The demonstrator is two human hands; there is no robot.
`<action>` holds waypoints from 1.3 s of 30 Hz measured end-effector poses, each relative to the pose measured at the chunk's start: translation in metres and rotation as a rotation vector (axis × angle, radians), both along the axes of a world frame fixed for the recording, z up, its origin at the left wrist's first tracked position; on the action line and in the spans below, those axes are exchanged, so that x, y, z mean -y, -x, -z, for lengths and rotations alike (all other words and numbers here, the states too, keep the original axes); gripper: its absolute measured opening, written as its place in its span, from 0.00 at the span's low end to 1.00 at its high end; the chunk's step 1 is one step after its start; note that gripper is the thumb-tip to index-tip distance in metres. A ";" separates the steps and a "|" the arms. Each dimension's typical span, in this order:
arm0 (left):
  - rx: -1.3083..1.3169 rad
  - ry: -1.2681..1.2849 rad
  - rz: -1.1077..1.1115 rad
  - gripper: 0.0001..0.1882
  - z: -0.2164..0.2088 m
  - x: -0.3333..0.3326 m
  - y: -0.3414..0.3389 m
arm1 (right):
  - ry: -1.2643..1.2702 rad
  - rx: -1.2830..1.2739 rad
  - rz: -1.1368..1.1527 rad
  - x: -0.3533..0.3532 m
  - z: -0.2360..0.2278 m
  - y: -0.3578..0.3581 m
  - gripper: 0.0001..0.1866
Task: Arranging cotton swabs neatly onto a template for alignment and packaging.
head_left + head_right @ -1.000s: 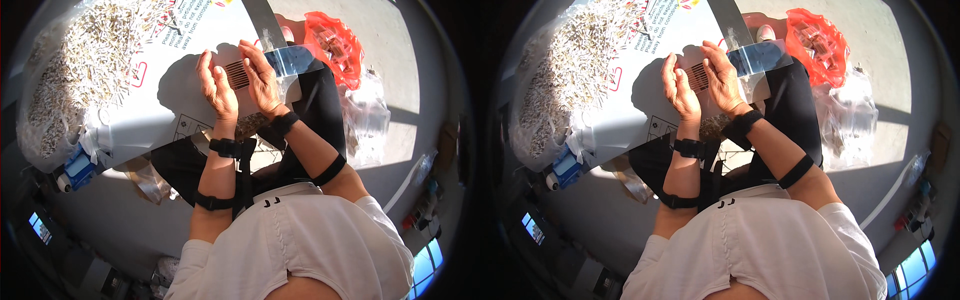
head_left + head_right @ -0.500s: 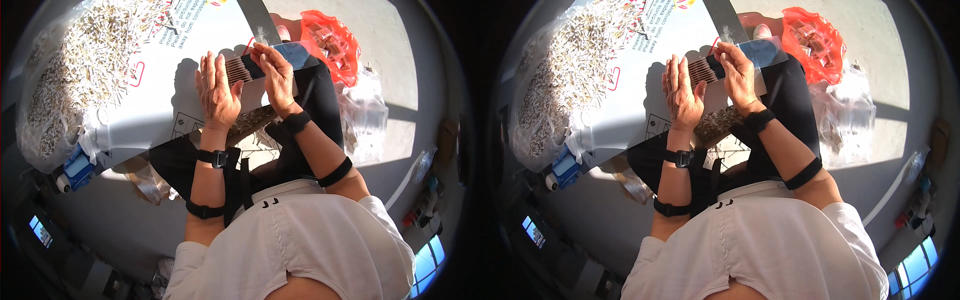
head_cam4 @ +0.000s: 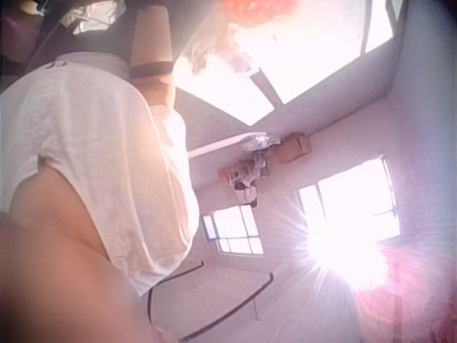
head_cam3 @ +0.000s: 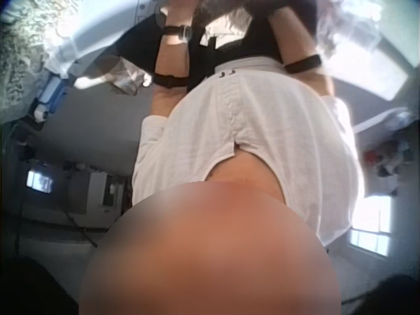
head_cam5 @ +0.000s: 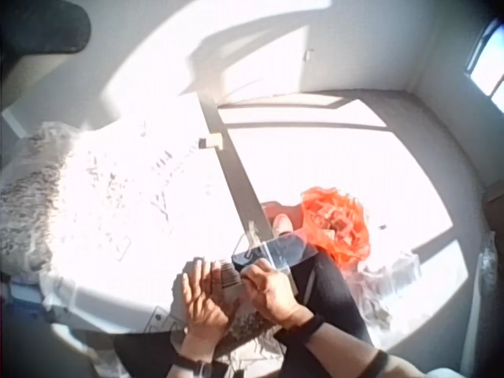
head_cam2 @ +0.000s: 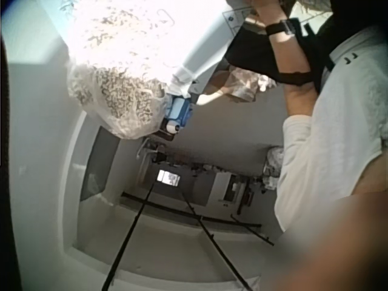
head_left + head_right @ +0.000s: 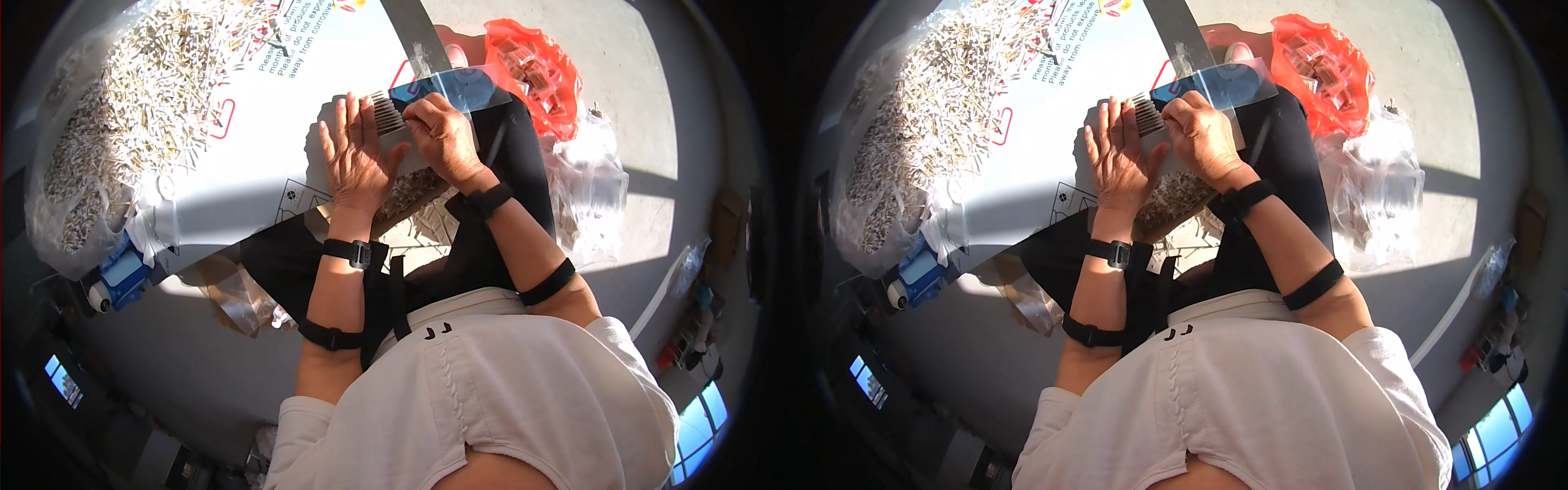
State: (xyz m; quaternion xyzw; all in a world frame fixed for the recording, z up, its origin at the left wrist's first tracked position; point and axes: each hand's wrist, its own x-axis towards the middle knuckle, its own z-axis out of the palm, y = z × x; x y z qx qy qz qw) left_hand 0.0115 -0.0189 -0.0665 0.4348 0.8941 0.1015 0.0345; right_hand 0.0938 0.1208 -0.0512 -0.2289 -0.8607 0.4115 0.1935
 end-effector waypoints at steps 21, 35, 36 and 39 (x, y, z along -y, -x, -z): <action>-0.018 -0.062 0.012 0.45 -0.003 -0.001 0.002 | -0.005 -0.009 0.039 0.005 0.001 -0.004 0.04; 0.021 -0.334 0.005 0.09 -0.022 -0.027 0.047 | 0.116 -0.067 0.106 0.005 0.006 -0.009 0.04; 0.032 -0.301 0.017 0.09 -0.023 -0.027 0.049 | 0.113 -0.072 0.102 0.004 0.006 -0.009 0.04; 0.058 -0.298 0.041 0.10 -0.020 -0.028 0.053 | 0.124 -0.072 0.103 0.004 0.005 -0.009 0.04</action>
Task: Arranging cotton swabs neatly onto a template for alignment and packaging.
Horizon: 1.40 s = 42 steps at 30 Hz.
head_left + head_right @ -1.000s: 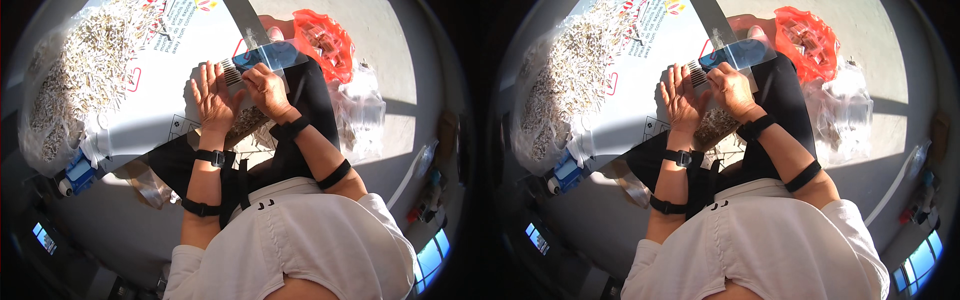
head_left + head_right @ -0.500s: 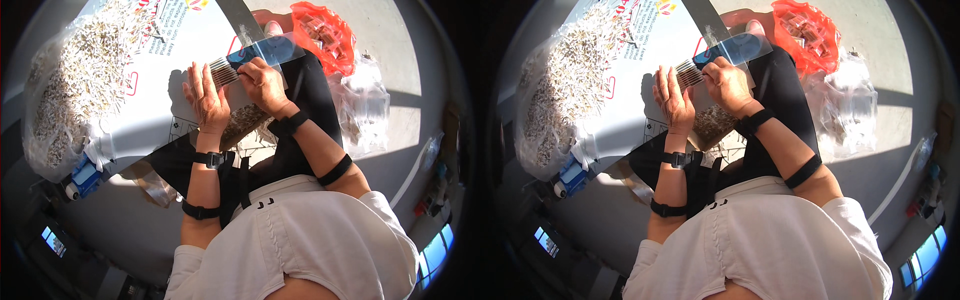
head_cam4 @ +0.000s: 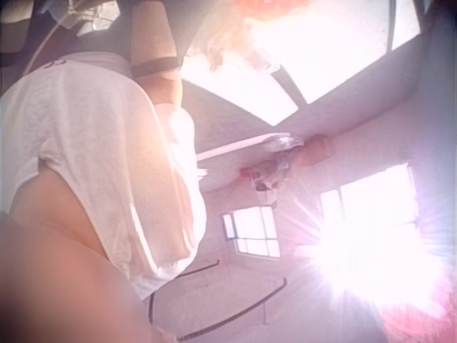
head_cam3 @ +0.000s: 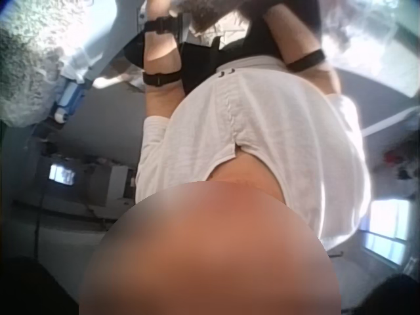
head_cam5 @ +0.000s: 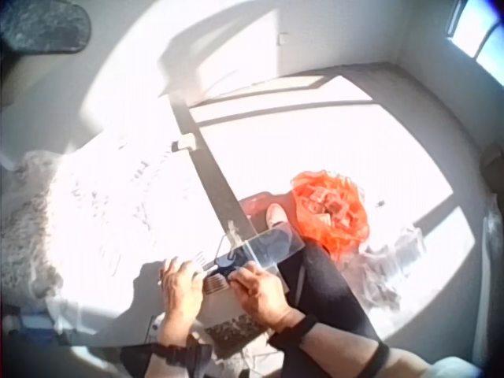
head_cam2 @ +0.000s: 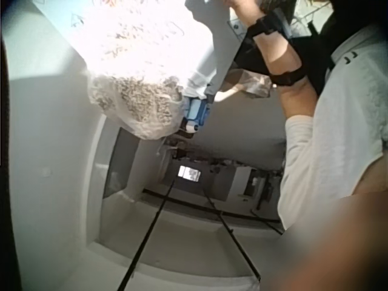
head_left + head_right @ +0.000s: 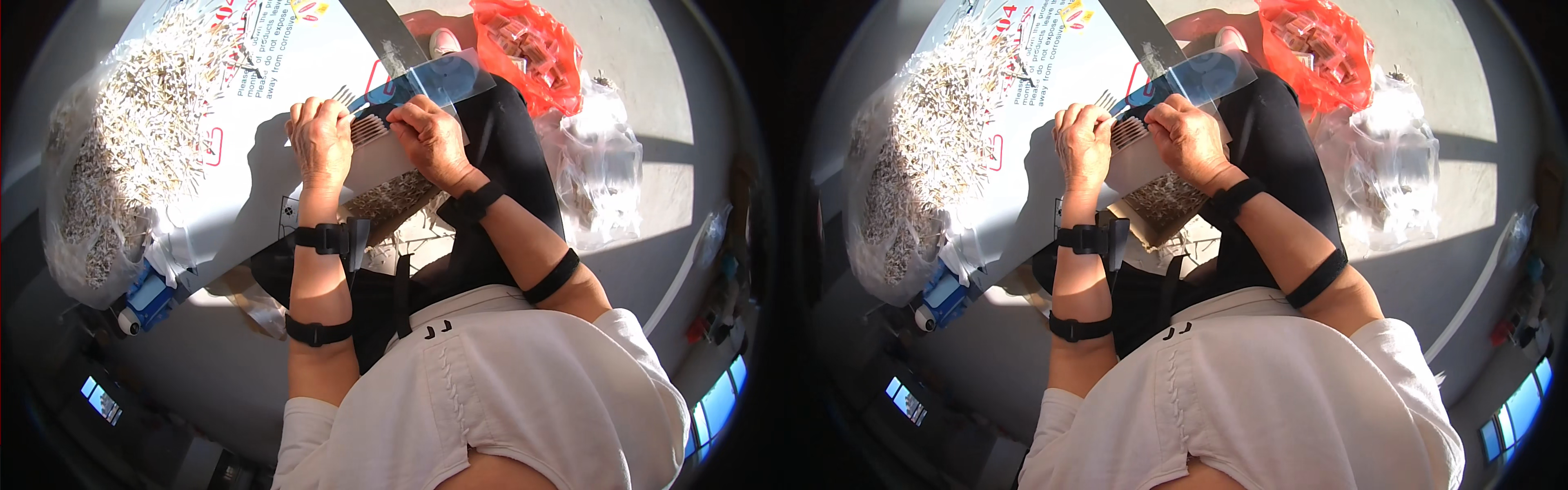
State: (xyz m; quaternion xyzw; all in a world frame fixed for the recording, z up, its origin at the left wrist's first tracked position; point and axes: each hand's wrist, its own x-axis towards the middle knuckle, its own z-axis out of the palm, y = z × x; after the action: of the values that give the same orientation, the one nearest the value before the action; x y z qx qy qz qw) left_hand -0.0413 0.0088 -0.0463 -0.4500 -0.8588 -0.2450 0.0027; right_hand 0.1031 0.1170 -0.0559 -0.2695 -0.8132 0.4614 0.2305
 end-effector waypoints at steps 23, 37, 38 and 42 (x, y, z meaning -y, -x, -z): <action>0.488 -0.373 0.121 0.06 -0.045 -0.003 -0.035 | 1.373 -0.451 -0.129 -0.013 -0.040 0.013 0.06; 0.470 -0.130 0.239 0.04 -0.042 0.043 -0.078 | 1.000 0.072 -0.401 -0.010 -0.035 -0.022 0.05; 0.474 -0.080 0.244 0.04 -0.036 0.049 -0.084 | 0.999 0.073 -0.404 -0.008 -0.031 -0.026 0.05; 0.398 0.062 0.183 0.04 -0.026 0.068 -0.093 | 0.549 0.305 -0.335 -0.006 -0.020 -0.035 0.08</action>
State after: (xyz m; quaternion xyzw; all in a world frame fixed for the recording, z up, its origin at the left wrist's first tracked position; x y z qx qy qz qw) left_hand 0.0520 -0.0596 -0.0206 -0.4688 -0.8051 -0.3014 -0.2029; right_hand 0.1377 0.1230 -0.0362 -0.2501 -0.7168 0.6486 -0.0536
